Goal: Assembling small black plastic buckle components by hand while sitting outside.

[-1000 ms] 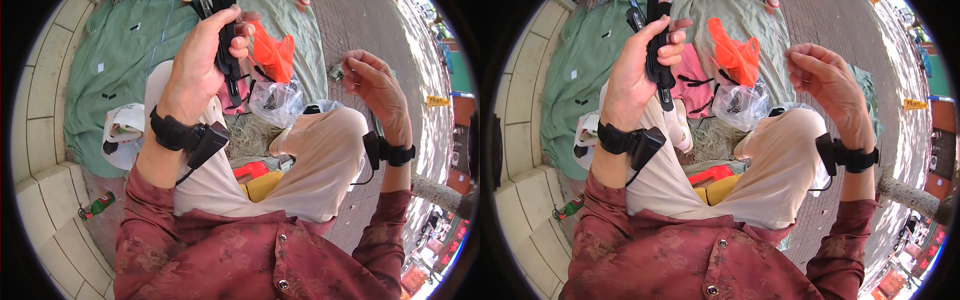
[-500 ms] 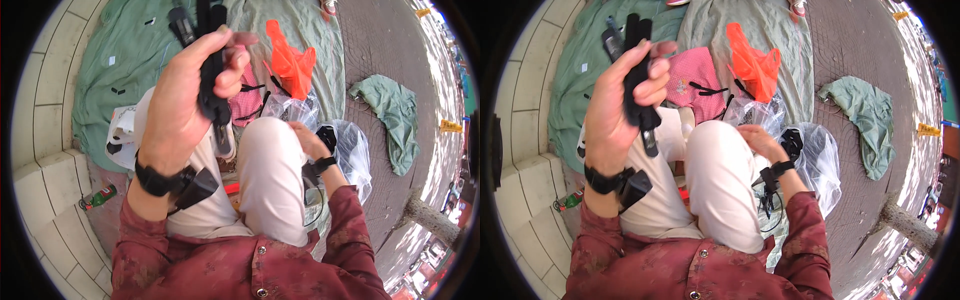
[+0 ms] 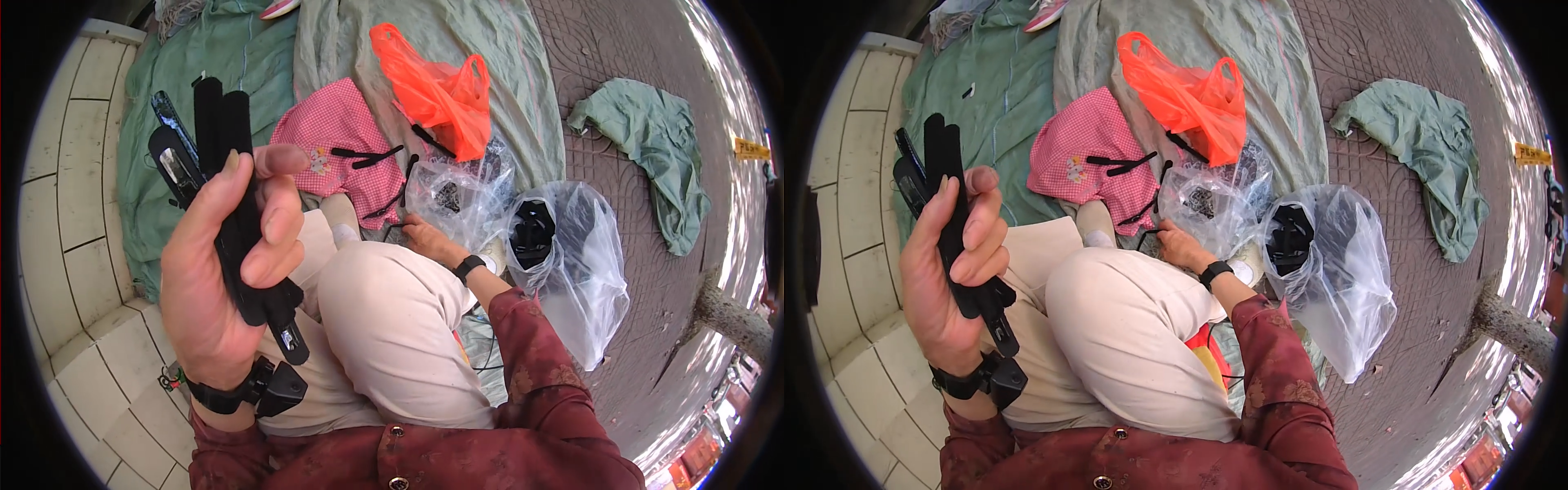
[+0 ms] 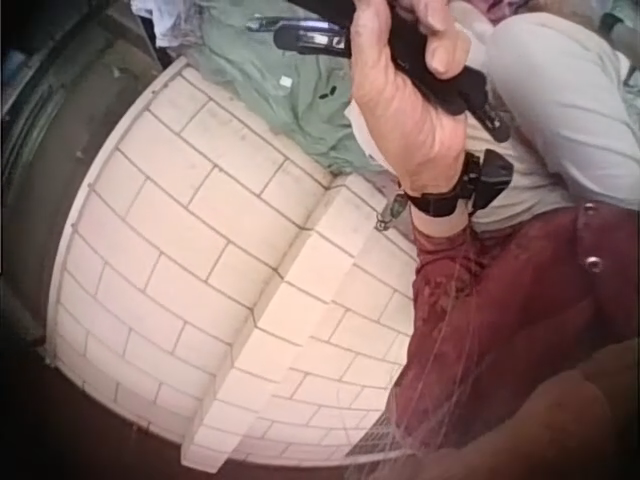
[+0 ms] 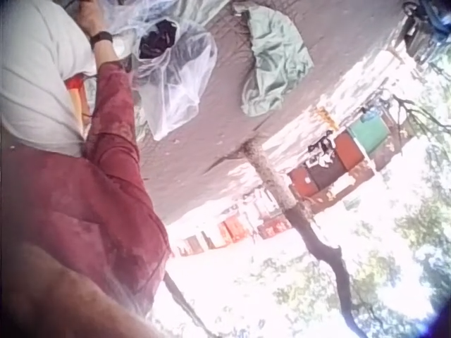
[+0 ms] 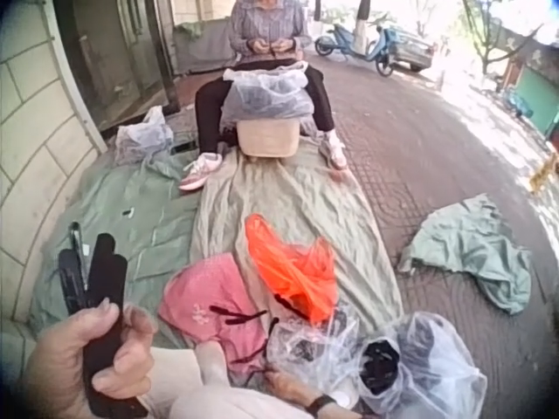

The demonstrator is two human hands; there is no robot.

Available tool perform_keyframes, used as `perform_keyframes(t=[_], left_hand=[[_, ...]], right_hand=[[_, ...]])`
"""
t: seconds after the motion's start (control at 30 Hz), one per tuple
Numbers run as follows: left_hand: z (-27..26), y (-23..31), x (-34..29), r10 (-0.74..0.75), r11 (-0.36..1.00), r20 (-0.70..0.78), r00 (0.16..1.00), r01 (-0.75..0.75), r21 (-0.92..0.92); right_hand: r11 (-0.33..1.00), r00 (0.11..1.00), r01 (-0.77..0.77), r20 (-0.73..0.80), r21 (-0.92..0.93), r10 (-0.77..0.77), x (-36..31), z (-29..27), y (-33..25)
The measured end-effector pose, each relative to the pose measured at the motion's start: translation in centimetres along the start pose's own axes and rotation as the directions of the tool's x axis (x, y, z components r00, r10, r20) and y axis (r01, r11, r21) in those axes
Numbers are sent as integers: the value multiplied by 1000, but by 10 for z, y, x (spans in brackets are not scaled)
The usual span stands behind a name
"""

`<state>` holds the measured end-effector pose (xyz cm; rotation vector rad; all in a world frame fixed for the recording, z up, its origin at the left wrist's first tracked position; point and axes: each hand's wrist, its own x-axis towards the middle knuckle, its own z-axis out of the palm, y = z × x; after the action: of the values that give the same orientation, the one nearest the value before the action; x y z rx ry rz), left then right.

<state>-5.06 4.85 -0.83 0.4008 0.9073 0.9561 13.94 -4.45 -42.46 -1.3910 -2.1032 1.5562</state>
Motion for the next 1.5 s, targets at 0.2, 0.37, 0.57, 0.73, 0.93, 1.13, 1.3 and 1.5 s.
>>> perform_keyframes(t=[0.2, 0.37, 0.57, 0.73, 0.93, 1.13, 1.3, 1.5], left_hand=[[2, 0, -2, -2, 1000, 6, 1000, 2, 0], [1, 1, -3, -9, 1000, 75, 997, 10, -15], [-6, -5, -6, 38, 999, 159, 987, -42, 19], [-5, -13, -9, 85, 977, 165, 983, -114, 179], [-3, -6, -31, 3, 953, 367, 930, -114, 281], [-16, 1, -43, -40, 947, 490, 871, -124, 298], [-25, 0, -40, 17, 969, 469, 883, -130, 209], [-22, -11, -12, -20, 978, 421, 907, 105, -181]], right_hand=[[979, 984, 87, -168, 182, -56, -19, -26, -27], [950, 948, 33, -310, 310, 68, -61, -112, -94], [984, 893, 116, -448, 133, -45, -116, -214, -207], [885, 898, 256, -435, 388, -69, -163, -244, -315], [892, 950, 233, -287, 388, -123, -176, -242, -377], [790, 958, 237, -273, 565, -93, -173, -229, -384], [640, 900, 325, -435, 696, 15, -188, -246, -341], [491, 378, 541, -718, 683, 584, -295, -287, -260]])
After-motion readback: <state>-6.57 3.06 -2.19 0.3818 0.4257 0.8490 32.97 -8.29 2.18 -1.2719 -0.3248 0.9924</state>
